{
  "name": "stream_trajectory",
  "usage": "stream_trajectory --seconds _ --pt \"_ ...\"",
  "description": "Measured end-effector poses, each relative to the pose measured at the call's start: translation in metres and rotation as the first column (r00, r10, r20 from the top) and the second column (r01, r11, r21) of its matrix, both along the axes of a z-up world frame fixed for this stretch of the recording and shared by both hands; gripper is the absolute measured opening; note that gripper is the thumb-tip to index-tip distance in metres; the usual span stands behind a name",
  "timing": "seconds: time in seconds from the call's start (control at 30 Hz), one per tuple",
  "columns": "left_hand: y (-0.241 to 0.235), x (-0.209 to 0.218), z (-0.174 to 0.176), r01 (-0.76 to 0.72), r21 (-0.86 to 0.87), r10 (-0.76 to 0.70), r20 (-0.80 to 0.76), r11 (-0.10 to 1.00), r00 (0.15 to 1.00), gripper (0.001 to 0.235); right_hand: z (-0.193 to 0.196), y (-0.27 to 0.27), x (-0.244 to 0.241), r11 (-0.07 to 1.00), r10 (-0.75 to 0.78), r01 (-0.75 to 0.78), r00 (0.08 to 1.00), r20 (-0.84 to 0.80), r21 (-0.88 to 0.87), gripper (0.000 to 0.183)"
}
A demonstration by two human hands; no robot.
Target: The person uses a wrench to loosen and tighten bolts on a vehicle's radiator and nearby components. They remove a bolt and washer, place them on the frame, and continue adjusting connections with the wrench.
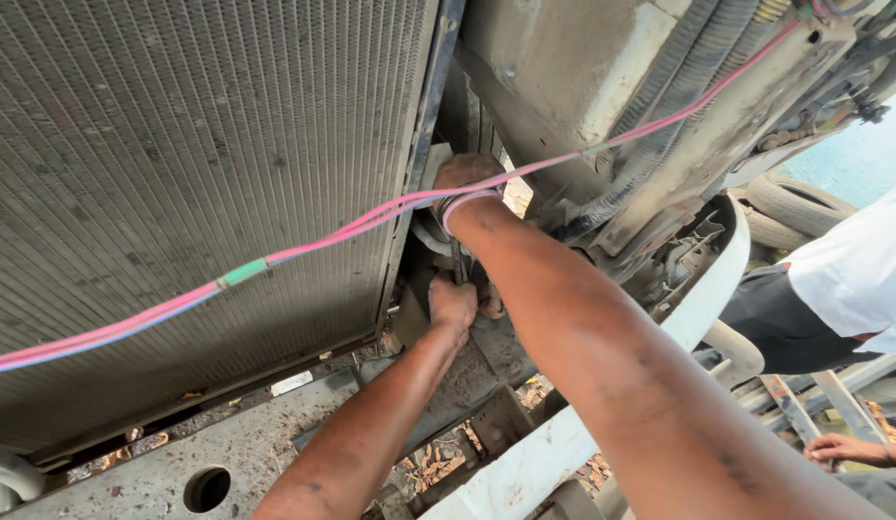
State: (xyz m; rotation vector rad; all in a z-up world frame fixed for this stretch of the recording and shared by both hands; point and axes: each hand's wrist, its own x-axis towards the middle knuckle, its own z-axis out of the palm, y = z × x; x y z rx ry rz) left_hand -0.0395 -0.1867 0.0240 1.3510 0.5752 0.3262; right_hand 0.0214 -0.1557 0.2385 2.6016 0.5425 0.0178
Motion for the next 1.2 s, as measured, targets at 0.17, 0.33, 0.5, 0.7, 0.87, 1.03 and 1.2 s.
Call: stream_trajectory --seconds 0.17,0.33,0.5,0.7,0.87,1.03,1.2 --pt "0.002 0.005 -0.014 0.038 0.059 -0.039 0.028 0.998 0.999 0.013 -0.016 -0.014 0.002 0.993 0.101 -0.106 0.99 0.098 0.051 0.02" --pt "0.018 0.022 -0.033 0.164 0.142 -0.149 -0.11 0.976 0.983 0.014 -0.038 -0.029 0.021 0.949 0.176 -0.219 0.965 0.195 0.228 0.024" --pt "0.127 0.037 -0.035 0.376 0.796 -0.319 -0.243 0.475 0.916 0.037 -0.057 -0.07 0.027 0.937 0.276 -0.303 0.947 0.165 0.175 0.03" --pt "0.179 0.037 -0.015 0.361 0.864 -0.06 -0.364 0.352 0.93 0.046 -0.05 -0.111 0.052 0.932 0.306 -0.363 0.817 0.489 0.022 0.048" --pt "0.155 0.027 -0.017 0.321 0.831 -0.006 -0.357 0.454 0.934 0.055 -0.04 -0.11 0.038 0.941 0.27 -0.312 0.926 0.263 0.132 0.028" --pt "0.096 0.047 -0.051 0.413 0.702 -0.14 -0.413 0.58 0.9 0.052 -0.021 -0.116 0.022 0.935 0.197 -0.277 0.925 0.326 0.221 0.024" --pt "0.023 0.039 -0.05 0.202 0.429 -0.064 -0.316 0.88 0.947 0.029 -0.017 -0.101 0.021 0.952 0.1 -0.136 0.985 0.14 0.275 0.025"
